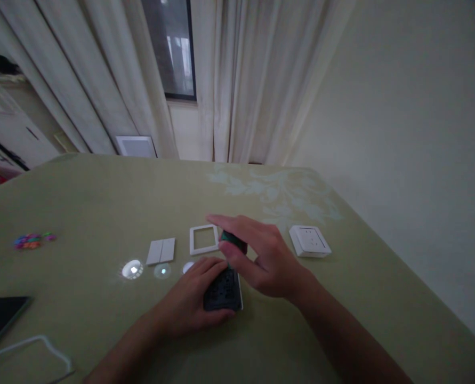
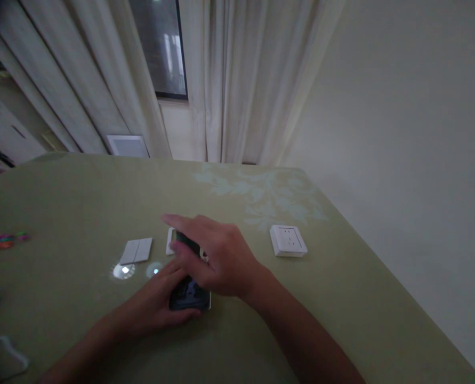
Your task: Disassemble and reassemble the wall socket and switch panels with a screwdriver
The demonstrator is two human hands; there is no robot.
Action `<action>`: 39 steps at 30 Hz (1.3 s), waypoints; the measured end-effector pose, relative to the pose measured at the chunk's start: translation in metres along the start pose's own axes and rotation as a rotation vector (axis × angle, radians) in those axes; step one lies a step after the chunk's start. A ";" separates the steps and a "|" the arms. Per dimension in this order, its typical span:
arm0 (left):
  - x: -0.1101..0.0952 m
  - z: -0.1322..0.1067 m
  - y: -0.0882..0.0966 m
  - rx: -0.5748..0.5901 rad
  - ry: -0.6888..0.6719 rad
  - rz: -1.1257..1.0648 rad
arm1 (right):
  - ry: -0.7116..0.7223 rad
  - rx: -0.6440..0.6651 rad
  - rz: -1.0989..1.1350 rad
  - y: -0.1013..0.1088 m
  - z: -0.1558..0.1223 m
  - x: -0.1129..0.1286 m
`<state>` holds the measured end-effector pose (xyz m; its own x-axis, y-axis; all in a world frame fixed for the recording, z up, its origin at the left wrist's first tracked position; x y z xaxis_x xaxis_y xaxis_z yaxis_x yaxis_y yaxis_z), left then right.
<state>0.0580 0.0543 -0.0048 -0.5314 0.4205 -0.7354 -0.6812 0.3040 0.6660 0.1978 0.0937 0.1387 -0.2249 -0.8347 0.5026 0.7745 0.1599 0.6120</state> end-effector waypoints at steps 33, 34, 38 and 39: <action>0.000 -0.001 0.000 -0.042 -0.036 -0.005 | 0.076 -0.023 -0.379 0.021 -0.011 0.014; 0.000 -0.001 0.000 -0.044 -0.033 -0.007 | 0.067 -0.023 -0.389 0.022 -0.011 0.014; 0.000 -0.001 0.000 -0.037 -0.034 0.002 | -0.013 0.211 -0.106 0.012 -0.012 0.009; 0.000 -0.001 0.000 -0.031 -0.035 0.007 | -0.001 0.198 -0.120 0.012 -0.012 0.010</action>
<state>0.0577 0.0535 -0.0052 -0.5188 0.4523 -0.7254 -0.6930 0.2742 0.6667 0.2117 0.0808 0.1433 -0.3091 -0.8535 0.4195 0.6107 0.1600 0.7755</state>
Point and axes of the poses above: each hand's wrist, its own z-axis towards the middle knuckle, its own y-axis out of the back of the hand, x = y × z, the point moved 6 cm from there along z, towards the middle knuckle, and after that the axes turned 2 degrees about -z, right-handed, at the moved point
